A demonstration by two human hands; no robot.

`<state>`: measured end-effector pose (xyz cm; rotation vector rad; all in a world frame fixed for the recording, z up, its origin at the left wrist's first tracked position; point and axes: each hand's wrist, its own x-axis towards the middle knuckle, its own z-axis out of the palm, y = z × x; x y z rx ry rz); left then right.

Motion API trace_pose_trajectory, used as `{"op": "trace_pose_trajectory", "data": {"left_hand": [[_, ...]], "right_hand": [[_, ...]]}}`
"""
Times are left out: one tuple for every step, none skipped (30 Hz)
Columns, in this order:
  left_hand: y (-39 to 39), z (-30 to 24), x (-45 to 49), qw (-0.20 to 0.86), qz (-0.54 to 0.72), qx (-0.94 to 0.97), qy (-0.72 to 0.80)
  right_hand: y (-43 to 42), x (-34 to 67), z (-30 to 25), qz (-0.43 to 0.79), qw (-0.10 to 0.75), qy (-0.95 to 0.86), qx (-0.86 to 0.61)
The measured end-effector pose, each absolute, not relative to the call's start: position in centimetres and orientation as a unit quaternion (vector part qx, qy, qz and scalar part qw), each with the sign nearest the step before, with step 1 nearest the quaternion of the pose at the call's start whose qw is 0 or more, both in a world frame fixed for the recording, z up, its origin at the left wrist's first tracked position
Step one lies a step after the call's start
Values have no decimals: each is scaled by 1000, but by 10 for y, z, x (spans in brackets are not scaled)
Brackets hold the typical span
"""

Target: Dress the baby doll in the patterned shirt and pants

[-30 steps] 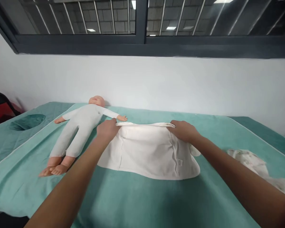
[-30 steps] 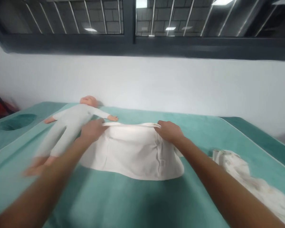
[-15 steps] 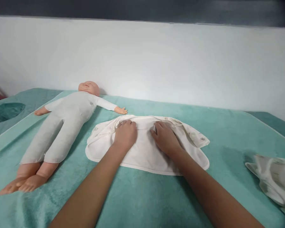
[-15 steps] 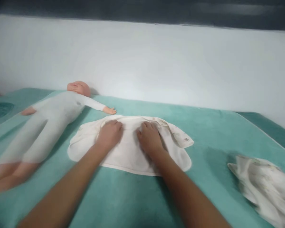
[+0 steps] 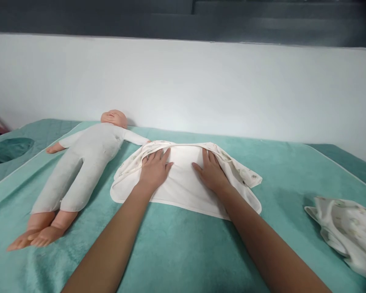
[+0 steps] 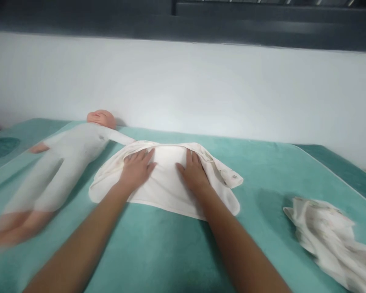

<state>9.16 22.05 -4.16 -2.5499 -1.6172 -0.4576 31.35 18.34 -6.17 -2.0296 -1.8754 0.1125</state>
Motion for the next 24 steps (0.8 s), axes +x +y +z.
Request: {"op": "trace_pose_trajectory", "data": {"left_hand": [[222, -43, 92, 42, -152, -832, -531], [224, -44, 93, 41, -155, -831, -532], [226, -45, 94, 40, -157, -831, -533], [227, -46, 95, 41, -158, -831, -532], [228, -47, 95, 44, -159, -832, -530], [228, -48, 96, 46, -161, -833, -527], [228, -49, 96, 49, -162, -835, -523], [228, -49, 95, 52, -164, -837, -519], [228, -50, 95, 54, -165, -838, -517], [229, -52, 95, 55, -165, -838, -517], [229, -53, 95, 55, -164, -837, -520], [230, -54, 95, 54, -161, -834, -524], [231, -55, 95, 55, -158, -831, -530], [232, -56, 95, 56, -156, -828, -535], [233, -56, 96, 58, -157, -825, -540], [233, -56, 96, 60, -159, -823, -542], [233, -56, 96, 64, -163, -821, -544], [233, -55, 96, 67, -168, -819, -545], [232, -54, 96, 71, -173, -816, -547], [231, -53, 96, 76, -179, -813, -548], [230, -51, 96, 82, -183, -811, -550], [229, -50, 96, 87, -186, -808, -552], [229, -49, 96, 91, -188, -807, -553], [229, -49, 96, 94, -186, -806, -554]], "right_hand": [[185, 314, -62, 47, 187, -666, -721], [186, 314, -63, 52, 188, -665, -721], [187, 315, -64, 54, 189, -665, -721], [189, 315, -64, 54, 191, -665, -720], [191, 315, -65, 52, 193, -665, -720], [192, 315, -65, 50, 194, -665, -720], [194, 316, -64, 47, 194, -667, -718], [197, 318, -64, 47, 193, -671, -715], [199, 319, -63, 50, 192, -675, -710], [201, 321, -63, 55, 190, -680, -706], [204, 323, -63, 63, 187, -684, -703], [206, 325, -63, 71, 185, -685, -701], [208, 327, -63, 80, 183, -685, -701], [210, 329, -63, 88, 185, -683, -701], [211, 331, -64, 95, 188, -682, -700], [212, 333, -64, 101, 193, -682, -698], [213, 334, -65, 102, 201, -683, -695], [214, 336, -65, 99, 210, -686, -689], [215, 337, -64, 90, 221, -691, -683], [216, 338, -64, 76, 232, -697, -675], [216, 339, -63, 59, 242, -703, -666], [216, 340, -62, 44, 250, -708, -659], [217, 340, -61, 32, 253, -712, -655], [217, 341, -60, 26, 253, -713, -653]]}}
